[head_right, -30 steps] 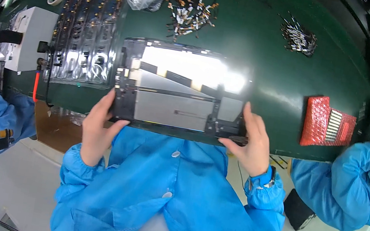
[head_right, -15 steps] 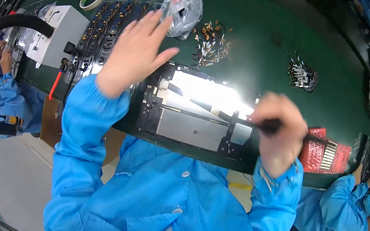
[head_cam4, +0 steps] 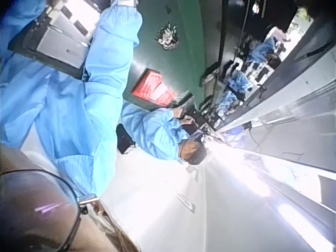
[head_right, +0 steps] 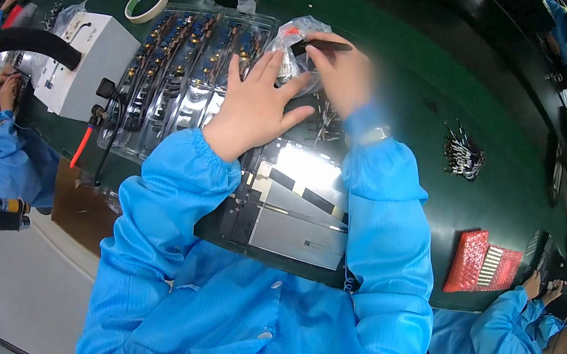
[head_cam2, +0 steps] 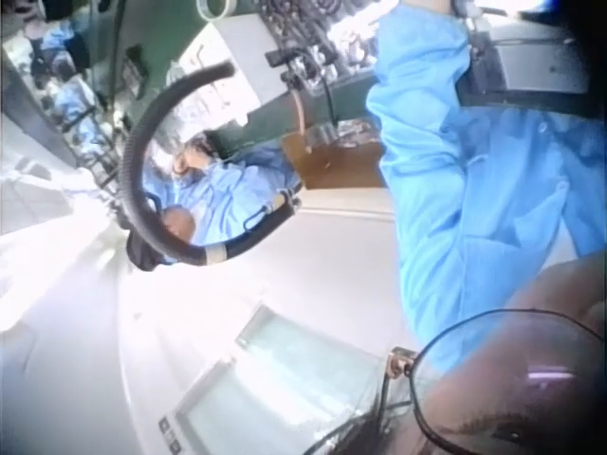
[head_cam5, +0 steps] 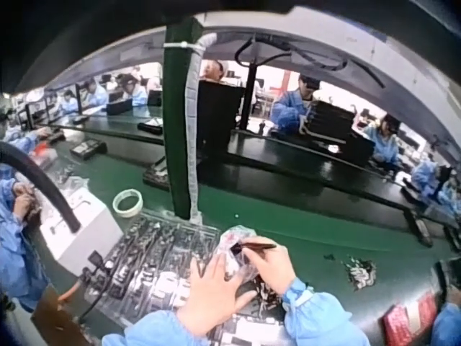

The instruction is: The person installs ribbon cables, batteries, and internal components into a tablet chassis on an assembly line, using tweezers to precisely position the small parts.

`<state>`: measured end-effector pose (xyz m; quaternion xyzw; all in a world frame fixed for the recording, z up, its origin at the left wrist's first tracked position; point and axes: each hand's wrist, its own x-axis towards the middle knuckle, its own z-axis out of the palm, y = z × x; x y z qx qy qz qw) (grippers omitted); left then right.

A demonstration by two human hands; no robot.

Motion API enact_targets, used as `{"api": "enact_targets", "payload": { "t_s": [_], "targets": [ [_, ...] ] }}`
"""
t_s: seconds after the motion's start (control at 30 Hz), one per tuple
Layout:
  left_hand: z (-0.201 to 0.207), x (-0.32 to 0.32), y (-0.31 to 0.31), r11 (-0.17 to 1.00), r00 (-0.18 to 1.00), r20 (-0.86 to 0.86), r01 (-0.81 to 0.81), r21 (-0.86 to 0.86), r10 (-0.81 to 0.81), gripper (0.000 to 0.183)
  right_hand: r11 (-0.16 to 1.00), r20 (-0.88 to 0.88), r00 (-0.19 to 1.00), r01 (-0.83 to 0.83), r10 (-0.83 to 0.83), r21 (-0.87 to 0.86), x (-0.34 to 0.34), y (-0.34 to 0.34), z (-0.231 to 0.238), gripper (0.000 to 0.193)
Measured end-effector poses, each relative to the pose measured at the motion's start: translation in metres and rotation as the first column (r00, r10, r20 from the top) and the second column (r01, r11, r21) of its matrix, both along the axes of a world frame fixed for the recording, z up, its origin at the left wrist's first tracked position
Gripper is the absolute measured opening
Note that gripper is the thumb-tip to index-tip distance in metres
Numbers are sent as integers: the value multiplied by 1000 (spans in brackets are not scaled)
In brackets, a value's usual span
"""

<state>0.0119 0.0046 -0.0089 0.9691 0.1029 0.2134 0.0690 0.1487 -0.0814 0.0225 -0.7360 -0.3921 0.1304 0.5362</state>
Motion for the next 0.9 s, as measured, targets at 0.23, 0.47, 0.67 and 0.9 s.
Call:
{"api": "enact_targets", "payload": {
  "t_s": [0.23, 0.47, 0.67, 0.9],
  "targets": [
    [-3, 3, 0, 999, 1000, 26, 4, -36, -3, 54, 992, 94, 995, 36, -25, -121, 4, 1, 0, 21],
    [4, 0, -1, 1000, 999, 45, 3, -28, -2, 54, 990, 155, 987, 58, -37, -129, 3, 0, 0, 20],
    [123, -83, -21, 967, 998, -48, 19, -253, -32, 46, 998, 14, 998, 61, -61, -26, -6, -5, 12, 16],
    [207, -148, -73, 996, 981, -174, -85, -18, 81, 28, 964, -13, 999, 50, -48, 261, -42, -28, 67, 17]
  ]
}}
